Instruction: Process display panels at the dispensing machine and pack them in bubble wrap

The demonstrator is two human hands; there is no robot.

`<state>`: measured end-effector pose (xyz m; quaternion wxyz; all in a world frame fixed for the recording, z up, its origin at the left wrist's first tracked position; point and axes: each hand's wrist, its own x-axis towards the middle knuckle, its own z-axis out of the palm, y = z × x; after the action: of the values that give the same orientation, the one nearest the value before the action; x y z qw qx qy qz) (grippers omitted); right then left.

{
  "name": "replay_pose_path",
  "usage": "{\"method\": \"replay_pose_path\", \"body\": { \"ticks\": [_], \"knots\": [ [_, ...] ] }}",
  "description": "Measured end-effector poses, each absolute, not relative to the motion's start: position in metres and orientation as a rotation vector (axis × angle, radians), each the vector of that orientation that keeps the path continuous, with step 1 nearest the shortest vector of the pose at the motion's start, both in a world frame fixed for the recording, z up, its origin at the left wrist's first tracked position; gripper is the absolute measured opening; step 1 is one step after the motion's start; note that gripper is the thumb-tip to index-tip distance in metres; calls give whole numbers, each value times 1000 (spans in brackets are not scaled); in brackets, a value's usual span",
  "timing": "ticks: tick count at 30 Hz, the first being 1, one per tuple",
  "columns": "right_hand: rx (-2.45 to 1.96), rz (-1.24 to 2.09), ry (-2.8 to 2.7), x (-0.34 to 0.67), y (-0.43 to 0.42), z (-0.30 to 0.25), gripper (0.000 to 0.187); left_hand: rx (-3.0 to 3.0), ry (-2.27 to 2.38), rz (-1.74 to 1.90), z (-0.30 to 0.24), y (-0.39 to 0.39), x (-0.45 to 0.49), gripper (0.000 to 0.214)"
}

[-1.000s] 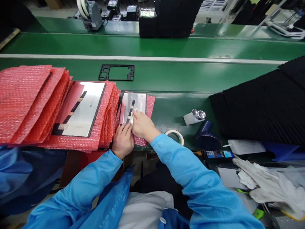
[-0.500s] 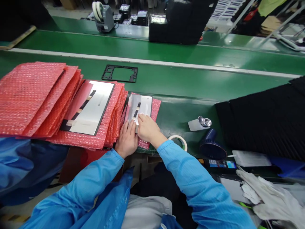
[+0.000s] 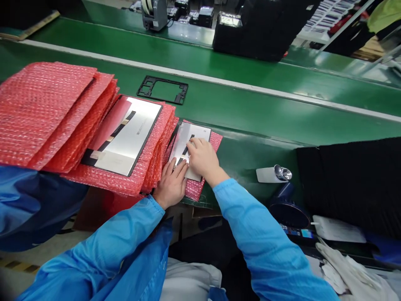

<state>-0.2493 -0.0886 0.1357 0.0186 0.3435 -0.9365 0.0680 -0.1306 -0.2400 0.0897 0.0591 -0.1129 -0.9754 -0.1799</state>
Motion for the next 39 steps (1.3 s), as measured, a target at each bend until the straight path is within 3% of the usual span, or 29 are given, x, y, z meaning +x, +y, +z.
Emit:
{"method": "replay_pose_path", "body": {
  "ticks": [6, 14, 24, 30, 39],
  "knots": [
    [1245, 63, -2892, -314, -102, 135, 30, -338, -2970, -554, 86, -241, -131, 60],
    [1291, -58, -2908, -308, -84, 135, 25, -339, -2955, -573, 92, -235, -131, 60],
    [1161, 227, -2901, -258, -79, 145, 50, -309, -2930, -584, 86, -236, -131, 58],
    [1169, 205, -3014, -190, -76, 136, 60, -330, -2926, -553, 88, -243, -132, 58],
    [991, 219, -3097, -219, -104, 128, 64, -358, -2926, -476, 75, -253, -135, 61]
  ]
}}
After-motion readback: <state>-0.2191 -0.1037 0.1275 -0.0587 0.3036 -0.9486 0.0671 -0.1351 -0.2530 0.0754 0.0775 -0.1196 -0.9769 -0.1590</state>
